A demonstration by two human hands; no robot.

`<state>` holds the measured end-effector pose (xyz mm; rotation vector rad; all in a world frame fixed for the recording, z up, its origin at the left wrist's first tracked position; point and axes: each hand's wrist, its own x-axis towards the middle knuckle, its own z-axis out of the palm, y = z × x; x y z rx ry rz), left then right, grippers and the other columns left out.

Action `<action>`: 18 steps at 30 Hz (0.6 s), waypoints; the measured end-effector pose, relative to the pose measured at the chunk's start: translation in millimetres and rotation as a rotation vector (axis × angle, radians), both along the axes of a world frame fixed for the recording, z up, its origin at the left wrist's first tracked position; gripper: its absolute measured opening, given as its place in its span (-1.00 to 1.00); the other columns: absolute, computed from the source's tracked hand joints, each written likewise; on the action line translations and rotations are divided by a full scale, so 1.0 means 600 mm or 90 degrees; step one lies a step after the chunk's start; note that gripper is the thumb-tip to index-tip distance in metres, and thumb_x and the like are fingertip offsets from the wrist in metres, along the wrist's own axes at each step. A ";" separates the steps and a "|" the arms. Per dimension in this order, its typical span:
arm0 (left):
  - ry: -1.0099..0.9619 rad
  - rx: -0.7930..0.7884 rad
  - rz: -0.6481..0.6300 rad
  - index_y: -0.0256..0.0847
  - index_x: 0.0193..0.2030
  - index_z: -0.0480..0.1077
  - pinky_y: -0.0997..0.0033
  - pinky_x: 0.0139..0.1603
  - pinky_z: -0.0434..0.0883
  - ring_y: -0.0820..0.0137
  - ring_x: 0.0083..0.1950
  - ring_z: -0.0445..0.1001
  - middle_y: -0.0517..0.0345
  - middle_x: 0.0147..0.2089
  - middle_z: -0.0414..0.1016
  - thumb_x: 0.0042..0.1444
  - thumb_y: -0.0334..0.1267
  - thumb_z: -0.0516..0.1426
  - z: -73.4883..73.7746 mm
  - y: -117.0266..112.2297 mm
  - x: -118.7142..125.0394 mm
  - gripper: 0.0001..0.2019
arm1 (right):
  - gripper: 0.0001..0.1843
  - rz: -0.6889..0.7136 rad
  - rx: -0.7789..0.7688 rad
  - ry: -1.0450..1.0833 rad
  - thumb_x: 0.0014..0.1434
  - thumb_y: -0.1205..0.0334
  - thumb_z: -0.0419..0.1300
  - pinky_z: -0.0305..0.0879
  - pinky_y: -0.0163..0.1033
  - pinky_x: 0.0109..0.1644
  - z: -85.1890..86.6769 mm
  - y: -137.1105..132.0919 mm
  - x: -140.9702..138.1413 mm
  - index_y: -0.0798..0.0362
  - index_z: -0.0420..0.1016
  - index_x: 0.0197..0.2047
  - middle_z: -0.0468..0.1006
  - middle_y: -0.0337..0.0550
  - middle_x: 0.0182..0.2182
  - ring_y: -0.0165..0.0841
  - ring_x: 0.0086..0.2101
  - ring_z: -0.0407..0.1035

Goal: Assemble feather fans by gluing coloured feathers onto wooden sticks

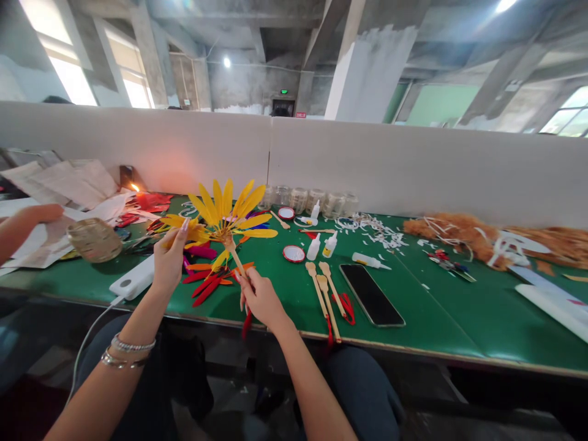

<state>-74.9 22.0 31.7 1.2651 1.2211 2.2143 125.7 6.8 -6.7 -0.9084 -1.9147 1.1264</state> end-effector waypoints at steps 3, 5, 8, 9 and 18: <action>-0.012 0.006 0.008 -0.21 -0.29 0.53 0.41 -0.09 0.34 0.39 -0.18 0.42 0.14 -0.31 0.50 0.00 -0.09 0.16 -0.001 0.000 -0.001 -0.74 | -0.69 0.005 0.000 -0.013 0.21 -0.01 -0.09 0.16 -0.41 -0.63 0.002 -0.001 0.001 0.00 0.07 -0.45 0.31 -0.39 -0.71 -0.48 -0.71 0.25; -0.065 0.003 -0.034 -0.20 -0.26 0.52 0.35 -0.03 0.34 0.35 -0.13 0.44 0.12 -0.24 0.52 -0.01 -0.09 0.17 0.000 0.001 0.000 -0.74 | -0.70 0.011 0.002 -0.023 0.21 -0.01 -0.09 0.16 -0.40 -0.63 0.003 -0.002 0.002 -0.01 0.07 -0.45 0.31 -0.38 -0.71 -0.47 -0.71 0.26; -0.135 -0.007 -0.107 -0.20 -0.23 0.51 0.26 0.04 0.32 0.30 -0.07 0.44 0.08 -0.18 0.52 -0.04 -0.09 0.20 0.001 0.003 0.002 -0.72 | -0.69 0.021 0.004 -0.038 0.22 -0.01 -0.09 0.16 -0.40 -0.63 0.003 -0.002 0.003 -0.01 0.07 -0.46 0.32 -0.37 -0.71 -0.47 -0.71 0.26; -0.144 -0.012 -0.125 -0.21 -0.22 0.51 0.24 0.06 0.31 0.29 -0.06 0.44 0.06 -0.17 0.52 -0.04 -0.09 0.20 0.002 0.003 0.002 -0.71 | -0.69 0.024 0.005 -0.044 0.22 -0.01 -0.09 0.16 -0.40 -0.62 0.003 -0.001 0.003 -0.01 0.07 -0.46 0.32 -0.36 -0.71 -0.47 -0.71 0.26; -0.150 0.009 -0.100 -0.13 -0.29 0.52 0.43 -0.05 0.36 0.38 -0.01 0.39 0.13 -0.05 0.43 -0.07 -0.10 0.21 -0.001 0.004 0.000 -0.78 | -0.69 0.010 -0.049 0.022 0.20 -0.04 -0.06 0.13 -0.41 -0.69 -0.003 0.004 0.004 -0.01 0.07 -0.44 0.31 -0.41 -0.73 -0.48 -0.75 0.22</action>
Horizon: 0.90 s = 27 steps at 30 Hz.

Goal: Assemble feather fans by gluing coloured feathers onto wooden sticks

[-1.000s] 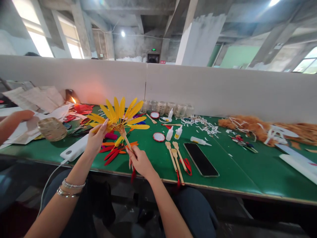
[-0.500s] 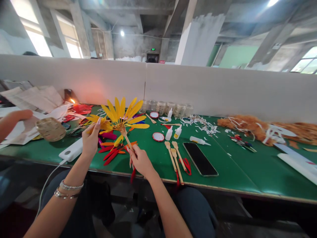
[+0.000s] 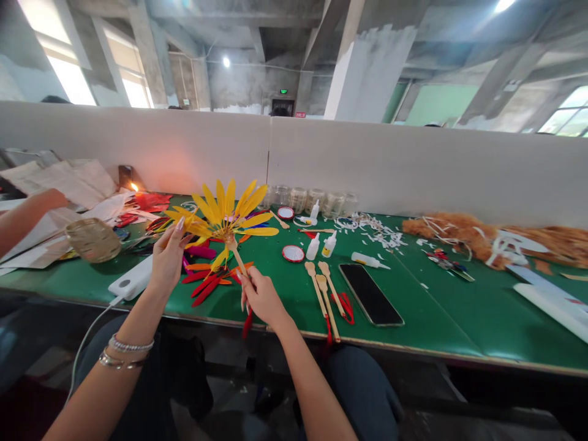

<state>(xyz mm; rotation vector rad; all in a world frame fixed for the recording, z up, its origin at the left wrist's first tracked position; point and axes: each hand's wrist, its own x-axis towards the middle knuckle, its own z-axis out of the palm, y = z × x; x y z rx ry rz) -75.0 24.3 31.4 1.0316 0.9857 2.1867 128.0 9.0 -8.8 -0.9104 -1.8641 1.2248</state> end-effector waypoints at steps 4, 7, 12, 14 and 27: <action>0.023 0.004 0.012 -0.14 -0.30 0.53 0.48 -0.09 0.36 0.44 -0.07 0.37 0.14 -0.13 0.40 -0.05 -0.10 0.21 0.000 0.001 -0.001 -0.79 | -0.69 -0.015 0.005 0.002 0.19 -0.05 -0.05 0.12 -0.42 -0.69 0.001 0.001 0.002 -0.01 0.09 -0.43 0.31 -0.41 -0.74 -0.48 -0.76 0.21; 0.035 0.018 0.001 -0.15 -0.30 0.52 0.48 -0.07 0.35 0.47 -0.14 0.38 0.16 -0.23 0.40 -0.05 -0.11 0.20 -0.002 0.003 -0.003 -0.79 | -0.68 -0.015 0.021 -0.012 0.19 -0.04 -0.06 0.12 -0.41 -0.67 0.003 0.001 0.003 0.00 0.08 -0.44 0.31 -0.40 -0.74 -0.49 -0.75 0.22; 0.066 -0.009 0.020 -0.20 -0.27 0.52 0.41 -0.05 0.34 0.42 -0.15 0.40 0.13 -0.27 0.46 -0.03 -0.11 0.19 -0.009 0.006 -0.004 -0.75 | -0.68 -0.012 0.044 -0.038 0.20 -0.03 -0.07 0.10 -0.41 -0.66 0.002 0.001 0.003 -0.01 0.07 -0.46 0.31 -0.40 -0.74 -0.49 -0.74 0.21; 0.078 -0.020 0.028 -0.20 -0.26 0.52 0.36 -0.03 0.34 0.39 -0.15 0.41 0.12 -0.26 0.50 -0.03 -0.10 0.19 -0.011 0.005 -0.003 -0.74 | -0.68 -0.008 0.040 -0.038 0.21 -0.03 -0.07 0.09 -0.42 -0.66 0.001 0.001 0.002 -0.01 0.06 -0.46 0.31 -0.40 -0.74 -0.49 -0.74 0.22; 0.066 -0.024 0.032 -0.19 -0.26 0.52 0.39 -0.01 0.34 0.36 -0.09 0.43 0.12 -0.19 0.52 -0.05 -0.10 0.20 -0.015 0.005 0.000 -0.74 | -0.70 0.005 0.062 -0.075 0.23 0.02 -0.10 0.13 -0.41 -0.60 0.005 -0.003 0.002 0.00 0.05 -0.45 0.34 -0.37 -0.72 -0.49 -0.72 0.25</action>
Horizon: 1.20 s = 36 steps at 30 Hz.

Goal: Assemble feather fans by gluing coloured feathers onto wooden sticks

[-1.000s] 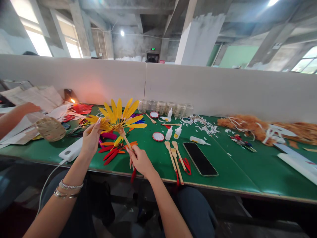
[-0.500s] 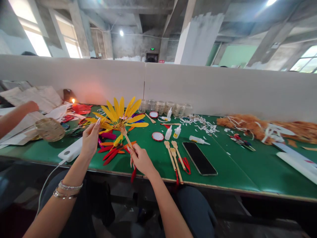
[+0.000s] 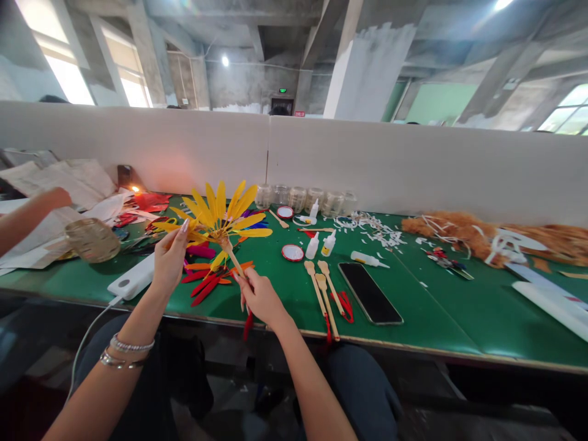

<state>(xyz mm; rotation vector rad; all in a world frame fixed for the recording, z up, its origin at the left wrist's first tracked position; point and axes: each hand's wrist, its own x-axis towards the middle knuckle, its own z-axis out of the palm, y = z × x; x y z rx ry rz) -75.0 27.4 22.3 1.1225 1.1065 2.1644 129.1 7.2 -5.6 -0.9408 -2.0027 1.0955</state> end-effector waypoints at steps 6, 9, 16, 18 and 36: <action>0.025 -0.002 0.011 -0.17 -0.26 0.52 0.33 0.03 0.33 0.34 -0.05 0.41 0.11 -0.21 0.52 -0.04 -0.10 0.19 0.008 -0.005 0.002 -0.75 | -0.69 0.005 -0.019 0.017 0.22 -0.02 -0.09 0.12 -0.40 -0.64 -0.002 0.001 0.000 -0.01 0.06 -0.46 0.33 -0.37 -0.72 -0.47 -0.73 0.24; 0.000 0.027 0.003 -0.13 -0.28 0.52 0.36 0.01 0.35 0.36 -0.01 0.37 0.13 -0.17 0.46 -0.05 -0.10 0.20 0.013 -0.006 0.003 -0.77 | -0.69 -0.010 -0.039 0.055 0.20 -0.04 -0.08 0.10 -0.40 -0.68 -0.004 0.003 0.001 -0.01 0.07 -0.44 0.31 -0.40 -0.74 -0.48 -0.75 0.21; 0.012 -0.038 -0.172 -0.15 -0.27 0.52 0.29 -0.10 0.43 0.35 -0.15 0.42 0.13 -0.21 0.46 -0.12 -0.03 0.23 0.015 -0.011 0.005 -0.69 | -0.68 -0.029 -0.034 0.066 0.19 -0.04 -0.05 0.09 -0.42 -0.69 0.001 0.005 0.005 0.00 0.10 -0.45 0.29 -0.43 -0.77 -0.50 -0.77 0.19; 0.084 -0.074 -0.188 -0.19 -0.26 0.53 0.26 -0.08 0.41 0.31 -0.18 0.44 0.10 -0.25 0.51 -0.11 -0.01 0.22 0.017 -0.015 0.005 -0.66 | -0.68 -0.018 -0.039 0.059 0.19 -0.04 -0.05 0.07 -0.42 -0.69 0.002 0.004 0.005 0.00 0.09 -0.46 0.29 -0.43 -0.77 -0.50 -0.77 0.19; 0.300 -0.054 -0.065 -0.21 -0.41 0.53 0.46 -0.36 0.35 0.39 -0.41 0.40 0.14 -0.47 0.49 0.00 -0.04 0.15 0.029 -0.027 -0.005 -0.73 | -0.67 0.019 -0.020 0.024 0.21 -0.03 -0.09 0.09 -0.43 -0.66 0.003 0.001 0.006 0.00 0.08 -0.47 0.31 -0.40 -0.74 -0.50 -0.75 0.21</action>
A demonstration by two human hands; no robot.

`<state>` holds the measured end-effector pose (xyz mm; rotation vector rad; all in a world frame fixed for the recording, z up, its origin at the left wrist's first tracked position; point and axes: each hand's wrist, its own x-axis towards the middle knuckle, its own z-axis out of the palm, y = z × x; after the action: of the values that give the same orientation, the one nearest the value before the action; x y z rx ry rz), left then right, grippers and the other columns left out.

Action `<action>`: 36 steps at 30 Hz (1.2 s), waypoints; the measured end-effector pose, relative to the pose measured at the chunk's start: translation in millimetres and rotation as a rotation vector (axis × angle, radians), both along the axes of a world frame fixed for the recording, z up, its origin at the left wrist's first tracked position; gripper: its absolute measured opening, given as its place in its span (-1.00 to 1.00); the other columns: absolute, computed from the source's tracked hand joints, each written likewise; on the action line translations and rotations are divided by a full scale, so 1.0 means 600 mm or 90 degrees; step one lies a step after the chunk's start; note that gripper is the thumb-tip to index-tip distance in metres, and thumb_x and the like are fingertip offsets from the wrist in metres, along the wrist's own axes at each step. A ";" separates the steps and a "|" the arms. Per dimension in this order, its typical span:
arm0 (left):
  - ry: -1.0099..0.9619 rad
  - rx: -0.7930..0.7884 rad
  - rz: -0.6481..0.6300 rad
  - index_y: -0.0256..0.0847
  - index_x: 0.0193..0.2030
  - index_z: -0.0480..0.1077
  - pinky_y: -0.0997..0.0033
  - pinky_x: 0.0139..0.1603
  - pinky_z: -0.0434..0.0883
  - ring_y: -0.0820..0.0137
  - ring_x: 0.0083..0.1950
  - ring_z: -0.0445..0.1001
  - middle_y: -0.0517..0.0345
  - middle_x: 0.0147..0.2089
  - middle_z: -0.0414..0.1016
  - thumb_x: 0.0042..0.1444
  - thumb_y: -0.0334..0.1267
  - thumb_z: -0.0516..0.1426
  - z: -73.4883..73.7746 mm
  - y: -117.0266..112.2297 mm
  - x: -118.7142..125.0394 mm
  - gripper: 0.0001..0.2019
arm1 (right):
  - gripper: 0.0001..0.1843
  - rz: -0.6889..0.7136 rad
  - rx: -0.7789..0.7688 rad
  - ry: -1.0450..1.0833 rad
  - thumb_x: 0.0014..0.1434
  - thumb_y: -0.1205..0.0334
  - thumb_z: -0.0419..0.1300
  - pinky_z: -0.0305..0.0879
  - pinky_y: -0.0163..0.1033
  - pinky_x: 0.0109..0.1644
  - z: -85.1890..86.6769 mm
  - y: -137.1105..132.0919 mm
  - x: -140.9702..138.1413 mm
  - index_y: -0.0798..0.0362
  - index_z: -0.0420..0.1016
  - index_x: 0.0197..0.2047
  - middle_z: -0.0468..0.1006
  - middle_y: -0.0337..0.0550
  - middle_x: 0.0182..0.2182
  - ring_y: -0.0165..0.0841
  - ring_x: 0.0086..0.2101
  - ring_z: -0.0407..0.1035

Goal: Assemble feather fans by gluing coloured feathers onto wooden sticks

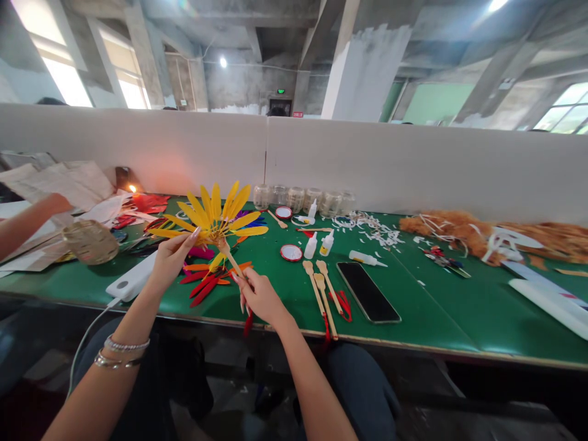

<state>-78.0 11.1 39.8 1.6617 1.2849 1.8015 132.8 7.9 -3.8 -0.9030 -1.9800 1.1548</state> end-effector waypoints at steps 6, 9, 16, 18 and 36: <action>0.042 0.031 0.040 -0.21 -0.41 0.52 0.49 -0.41 0.32 0.41 -0.44 0.37 0.14 -0.49 0.47 0.04 -0.07 0.12 0.002 -0.003 0.004 -0.73 | -0.67 -0.002 0.008 0.002 0.21 -0.02 -0.09 0.07 -0.43 -0.65 0.000 -0.001 0.000 0.01 0.08 -0.47 0.30 -0.40 -0.75 -0.51 -0.74 0.19; 0.025 0.035 0.044 -0.21 -0.40 0.53 0.48 -0.39 0.32 0.39 -0.44 0.38 0.14 -0.51 0.47 0.01 -0.08 0.15 0.002 -0.003 0.005 -0.75 | -0.67 0.003 0.008 -0.003 0.22 -0.03 -0.10 0.09 -0.43 -0.65 0.002 -0.002 0.000 0.01 0.07 -0.47 0.31 -0.39 -0.74 -0.51 -0.74 0.20; 0.022 0.045 0.057 -0.20 -0.40 0.54 0.47 -0.36 0.33 0.40 -0.42 0.38 0.16 -0.47 0.49 0.01 -0.08 0.15 0.000 -0.002 0.003 -0.76 | -0.67 0.014 0.005 -0.002 0.21 -0.03 -0.10 0.12 -0.43 -0.64 0.003 -0.002 0.002 0.01 0.08 -0.46 0.32 -0.38 -0.73 -0.50 -0.72 0.23; 0.015 0.041 0.050 -0.19 -0.39 0.54 0.46 -0.34 0.35 0.40 -0.40 0.39 0.15 -0.46 0.49 0.02 -0.08 0.14 -0.002 -0.001 0.002 -0.76 | -0.67 0.015 0.005 -0.002 0.22 -0.03 -0.10 0.11 -0.43 -0.63 0.002 -0.001 0.002 0.01 0.08 -0.47 0.32 -0.38 -0.73 -0.50 -0.72 0.24; -0.343 0.173 0.132 -0.18 -0.36 0.49 0.58 -0.32 0.39 0.54 -0.26 0.35 0.20 -0.20 0.27 -0.08 -0.08 0.23 0.001 0.016 -0.031 -0.78 | -0.68 -0.040 -0.013 0.055 0.19 -0.04 -0.04 0.07 -0.41 -0.69 0.002 0.003 0.003 0.00 0.12 -0.46 0.26 -0.44 -0.79 -0.50 -0.78 0.16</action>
<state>-96.8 20.5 40.5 1.0585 1.0285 2.4192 134.4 9.9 -2.8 -0.9035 -1.8612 1.1608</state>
